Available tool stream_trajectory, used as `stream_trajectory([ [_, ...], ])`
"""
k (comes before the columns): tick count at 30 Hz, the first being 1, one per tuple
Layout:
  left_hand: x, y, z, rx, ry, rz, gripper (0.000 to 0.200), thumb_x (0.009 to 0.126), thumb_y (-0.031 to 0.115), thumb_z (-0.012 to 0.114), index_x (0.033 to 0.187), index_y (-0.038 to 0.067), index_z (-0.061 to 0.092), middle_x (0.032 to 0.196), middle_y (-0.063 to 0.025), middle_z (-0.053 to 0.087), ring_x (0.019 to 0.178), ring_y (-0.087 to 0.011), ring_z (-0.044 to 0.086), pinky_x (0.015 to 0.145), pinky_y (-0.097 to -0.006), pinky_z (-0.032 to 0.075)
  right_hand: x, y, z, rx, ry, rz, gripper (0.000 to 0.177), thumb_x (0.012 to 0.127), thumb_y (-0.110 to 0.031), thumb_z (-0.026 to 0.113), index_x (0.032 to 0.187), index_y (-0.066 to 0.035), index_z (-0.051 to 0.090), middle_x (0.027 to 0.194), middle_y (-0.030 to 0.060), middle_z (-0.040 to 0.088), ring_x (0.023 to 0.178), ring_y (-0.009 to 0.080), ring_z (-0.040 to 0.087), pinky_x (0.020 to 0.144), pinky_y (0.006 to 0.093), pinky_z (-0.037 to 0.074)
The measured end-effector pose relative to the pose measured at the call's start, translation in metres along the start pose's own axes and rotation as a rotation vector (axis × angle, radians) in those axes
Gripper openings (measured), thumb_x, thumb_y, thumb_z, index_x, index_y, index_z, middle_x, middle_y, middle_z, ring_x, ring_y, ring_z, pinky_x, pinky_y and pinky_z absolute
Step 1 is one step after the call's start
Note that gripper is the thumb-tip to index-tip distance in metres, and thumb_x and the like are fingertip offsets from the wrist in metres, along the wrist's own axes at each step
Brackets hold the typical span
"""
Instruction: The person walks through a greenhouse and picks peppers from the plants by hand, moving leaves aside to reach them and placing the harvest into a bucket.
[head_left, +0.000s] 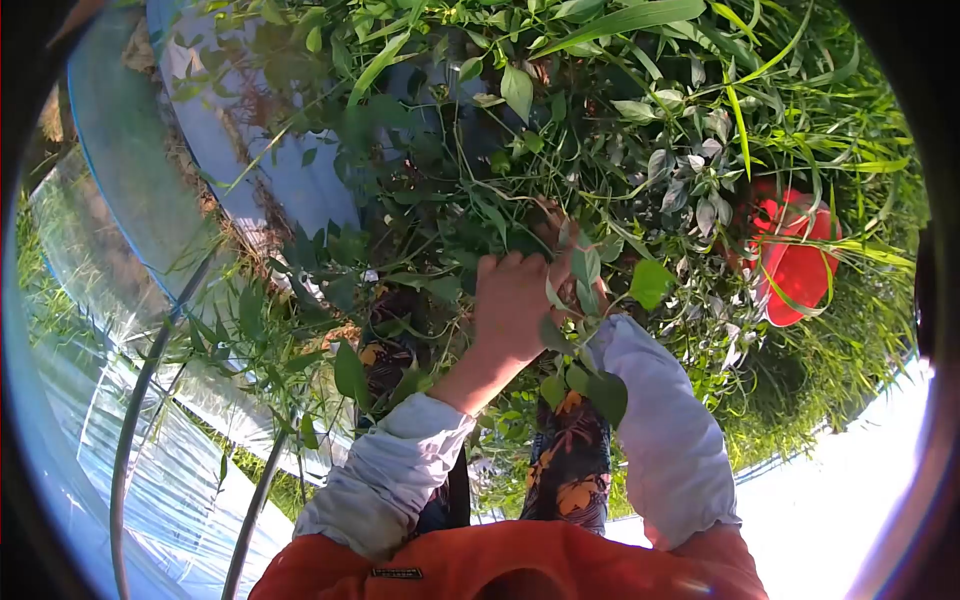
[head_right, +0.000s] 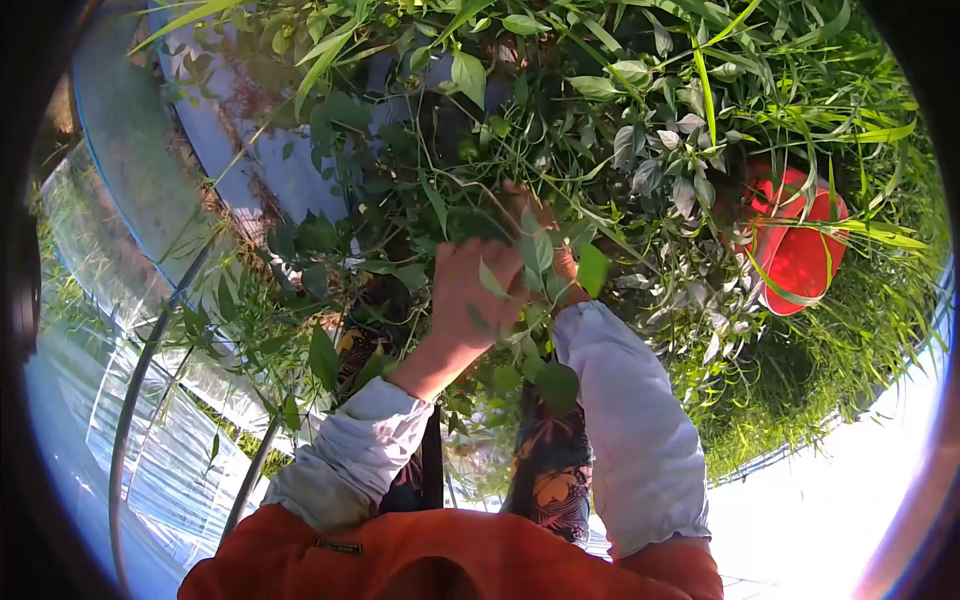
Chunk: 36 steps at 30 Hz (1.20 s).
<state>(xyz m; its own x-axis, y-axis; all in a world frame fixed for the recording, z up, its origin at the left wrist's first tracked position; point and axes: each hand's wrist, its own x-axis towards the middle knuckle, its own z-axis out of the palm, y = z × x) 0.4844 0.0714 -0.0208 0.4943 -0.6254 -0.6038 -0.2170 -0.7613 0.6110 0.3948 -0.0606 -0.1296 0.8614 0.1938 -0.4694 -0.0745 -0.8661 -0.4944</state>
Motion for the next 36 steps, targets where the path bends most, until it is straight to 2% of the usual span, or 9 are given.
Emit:
stream_trajectory([
  [8, -0.016, 0.012, 0.063, -0.013, 0.180, 0.026, 0.066, 0.081, 0.021, 0.060, 0.143, 0.009, 0.038, 0.121, -0.0113, 0.056, 0.104, -0.0241, 0.053, 0.088, -0.0466, 0.034, -0.019, 0.006, -0.069, 0.390, 0.133, 0.119, 0.052, 0.082, -0.004, 0.055, 0.134, -0.003, 0.050, 0.135, 0.0194, 0.049, 0.124, 0.0351, 0.048, 0.100, 0.0425, 0.041],
  [9, -0.016, 0.009, 0.071, -0.033, 0.194, 0.015, 0.067, 0.082, 0.022, 0.059, 0.143, 0.008, 0.036, 0.124, -0.0120, 0.054, 0.106, -0.0245, 0.053, 0.091, -0.0479, 0.034, -0.031, 0.013, -0.074, 0.489, 0.056, 0.222, 0.045, 0.080, 0.001, 0.056, 0.125, 0.000, 0.056, 0.118, 0.0186, 0.060, 0.108, 0.0378, 0.058, 0.093, 0.0428, 0.046],
  [12, -0.018, 0.007, 0.081, -0.011, 0.183, 0.005, 0.066, 0.084, 0.023, 0.058, 0.143, 0.006, 0.035, 0.125, -0.0115, 0.054, 0.115, -0.0247, 0.050, 0.096, -0.0509, 0.032, -0.039, 0.001, -0.112, 0.373, 0.378, 0.254, 0.034, 0.080, 0.001, 0.057, 0.113, -0.001, 0.061, 0.103, 0.0162, 0.065, 0.093, 0.0369, 0.062, 0.086, 0.0415, 0.049],
  [17, -0.022, 0.006, 0.092, -0.097, 0.325, 0.014, 0.051, 0.085, 0.023, 0.058, 0.131, 0.003, 0.049, 0.112, -0.0086, 0.061, 0.100, -0.0254, 0.056, 0.088, -0.0500, 0.040, 0.001, -0.071, -0.155, 0.193, 0.046, -0.122, 0.030, 0.071, -0.003, 0.064, 0.100, -0.005, 0.064, 0.104, 0.0146, 0.063, 0.095, 0.0286, 0.061, 0.085, 0.0378, 0.049],
  [19, -0.028, 0.006, 0.104, -0.241, 0.291, -0.030, 0.043, 0.085, 0.024, 0.058, 0.123, 0.006, 0.056, 0.107, -0.0077, 0.064, 0.092, -0.0277, 0.061, 0.083, -0.0477, 0.045, 0.029, -0.082, -0.122, 0.001, 0.092, -0.420, 0.029, 0.072, -0.012, 0.062, 0.100, -0.004, 0.066, 0.109, 0.0144, 0.062, 0.105, 0.0293, 0.057, 0.093, 0.0431, 0.045],
  [23, -0.031, 0.002, 0.110, -0.243, 0.236, -0.093, 0.033, 0.084, 0.028, 0.060, 0.114, 0.013, 0.062, 0.104, -0.0075, 0.066, 0.088, -0.0278, 0.065, 0.073, -0.0442, 0.051, 0.047, -0.087, -0.082, -0.494, -0.151, -0.527, 0.033, 0.078, -0.019, 0.057, 0.105, -0.002, 0.064, 0.116, 0.0135, 0.058, 0.115, 0.0281, 0.051, 0.102, 0.0498, 0.035],
  [29, -0.029, -0.002, 0.103, -0.376, 0.192, -0.105, 0.036, 0.086, 0.032, 0.060, 0.117, 0.014, 0.060, 0.109, -0.0088, 0.066, 0.097, -0.0261, 0.065, 0.072, -0.0423, 0.053, 0.044, -0.098, -0.092, -0.523, -0.361, -0.321, 0.025, 0.072, -0.019, 0.061, 0.091, -0.004, 0.065, 0.091, 0.0099, 0.059, 0.084, 0.0243, 0.058, 0.078, 0.0413, 0.046],
  [32, -0.031, -0.006, 0.108, -0.643, 0.122, -0.126, 0.037, 0.086, 0.032, 0.061, 0.118, 0.011, 0.059, 0.110, -0.0112, 0.065, 0.099, -0.0302, 0.063, 0.076, -0.0439, 0.052, 0.030, -0.094, -0.090, -0.363, -0.311, -0.235, 0.019, 0.068, -0.020, 0.064, 0.081, -0.007, 0.068, 0.082, 0.0072, 0.059, 0.075, 0.0233, 0.060, 0.066, 0.0377, 0.049],
  [36, -0.028, -0.006, 0.107, -0.758, 0.084, -0.144, 0.041, 0.084, 0.037, 0.064, 0.116, 0.011, 0.059, 0.108, -0.0130, 0.066, 0.099, -0.0331, 0.063, 0.079, -0.0447, 0.052, 0.028, -0.094, -0.100, -0.321, -0.513, -0.164, 0.010, 0.068, -0.020, 0.064, 0.069, -0.011, 0.069, 0.075, 0.0063, 0.060, 0.075, 0.0235, 0.062, 0.056, 0.0358, 0.049],
])
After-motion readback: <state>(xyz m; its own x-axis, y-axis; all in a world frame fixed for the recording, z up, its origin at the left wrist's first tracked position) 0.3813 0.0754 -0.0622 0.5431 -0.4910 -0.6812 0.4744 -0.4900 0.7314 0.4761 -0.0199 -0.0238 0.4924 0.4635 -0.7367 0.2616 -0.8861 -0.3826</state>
